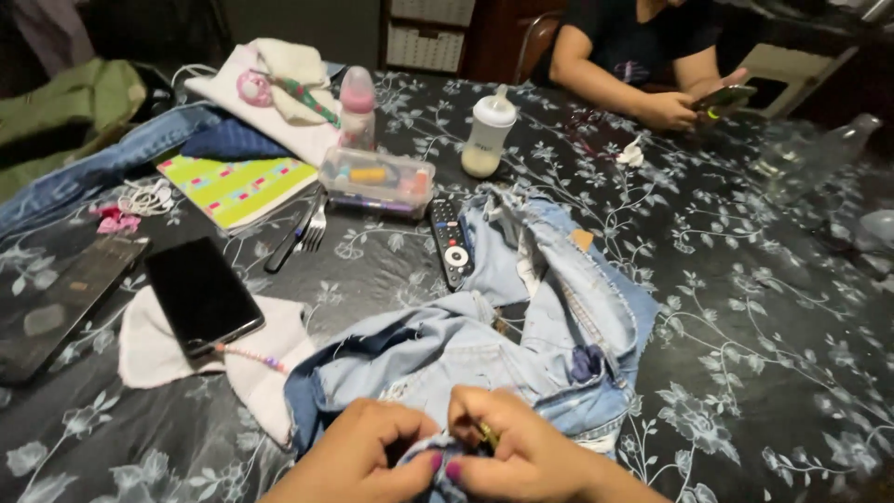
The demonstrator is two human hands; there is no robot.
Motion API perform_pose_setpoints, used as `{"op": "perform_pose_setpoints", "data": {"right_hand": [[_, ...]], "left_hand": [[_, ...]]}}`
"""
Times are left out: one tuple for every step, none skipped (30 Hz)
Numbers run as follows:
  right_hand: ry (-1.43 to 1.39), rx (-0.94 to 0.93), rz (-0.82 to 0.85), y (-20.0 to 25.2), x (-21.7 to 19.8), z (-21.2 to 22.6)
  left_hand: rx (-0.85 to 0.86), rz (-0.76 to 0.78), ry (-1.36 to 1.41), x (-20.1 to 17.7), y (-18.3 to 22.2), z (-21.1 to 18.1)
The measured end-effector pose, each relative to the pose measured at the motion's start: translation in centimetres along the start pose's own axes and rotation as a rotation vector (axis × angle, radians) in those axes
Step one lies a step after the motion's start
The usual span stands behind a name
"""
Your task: Using a small tool to rip seams and fray the edges of denim shorts for a distressed look.
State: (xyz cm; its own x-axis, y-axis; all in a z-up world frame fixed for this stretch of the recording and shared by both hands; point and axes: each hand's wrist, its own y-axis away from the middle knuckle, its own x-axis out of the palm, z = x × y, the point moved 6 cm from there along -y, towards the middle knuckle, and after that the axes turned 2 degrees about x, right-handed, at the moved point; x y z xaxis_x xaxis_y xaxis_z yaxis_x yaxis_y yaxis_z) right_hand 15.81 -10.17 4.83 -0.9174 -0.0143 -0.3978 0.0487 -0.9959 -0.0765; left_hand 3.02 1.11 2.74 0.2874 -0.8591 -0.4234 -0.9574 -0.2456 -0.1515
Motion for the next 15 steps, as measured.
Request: {"op": "perform_pose_setpoints", "data": {"right_hand": [[-0.077,0.042,0.071,0.2,0.6,-0.5],[-0.075,0.041,0.066,0.1,0.6,-0.1],[-0.082,0.056,0.121,0.1,0.9,0.3],[-0.088,0.071,0.176,0.1,1.2,0.6],[-0.088,0.072,0.177,0.2,1.3,0.5],[-0.145,0.098,0.182,0.3,1.3,0.4],[-0.203,0.123,0.186,0.4,1.4,0.2],[-0.202,0.122,0.187,0.5,1.4,0.1],[-0.25,0.141,0.104,0.5,0.9,-0.3],[-0.298,0.16,0.021,0.5,0.3,-0.6],[-0.297,0.159,0.016,0.5,0.5,-1.2],[-0.291,0.122,-0.029,0.4,0.4,-1.7],[-0.284,0.088,-0.073,0.4,0.3,-2.2],[-0.284,0.088,-0.078,0.2,0.2,-2.0],[-0.099,0.156,-0.102,0.0,0.0,-2.2]], "left_hand": [[-0.175,0.173,0.041,0.5,0.5,0.7],[-0.171,0.176,0.039,0.2,0.4,0.8],[-0.045,0.27,0.073,0.6,0.4,0.2],[0.082,0.363,0.106,0.8,0.5,-0.4],[0.082,0.362,0.107,0.9,0.6,-0.3],[0.078,0.352,0.097,1.0,0.6,-0.2],[0.073,0.343,0.084,0.9,0.6,-0.1],[0.073,0.342,0.083,1.6,0.7,0.4],[0.078,0.205,0.036,1.4,0.6,1.0],[0.083,0.068,-0.011,1.2,0.5,1.6],[0.087,0.072,-0.012,2.2,0.4,2.7],[0.091,-0.006,-0.043,2.7,0.2,3.9],[0.094,-0.084,-0.071,3.3,0.2,5.1],[0.097,-0.081,-0.071,3.6,0.2,5.3],[0.167,-0.171,-0.101,3.5,0.4,5.0]]}}
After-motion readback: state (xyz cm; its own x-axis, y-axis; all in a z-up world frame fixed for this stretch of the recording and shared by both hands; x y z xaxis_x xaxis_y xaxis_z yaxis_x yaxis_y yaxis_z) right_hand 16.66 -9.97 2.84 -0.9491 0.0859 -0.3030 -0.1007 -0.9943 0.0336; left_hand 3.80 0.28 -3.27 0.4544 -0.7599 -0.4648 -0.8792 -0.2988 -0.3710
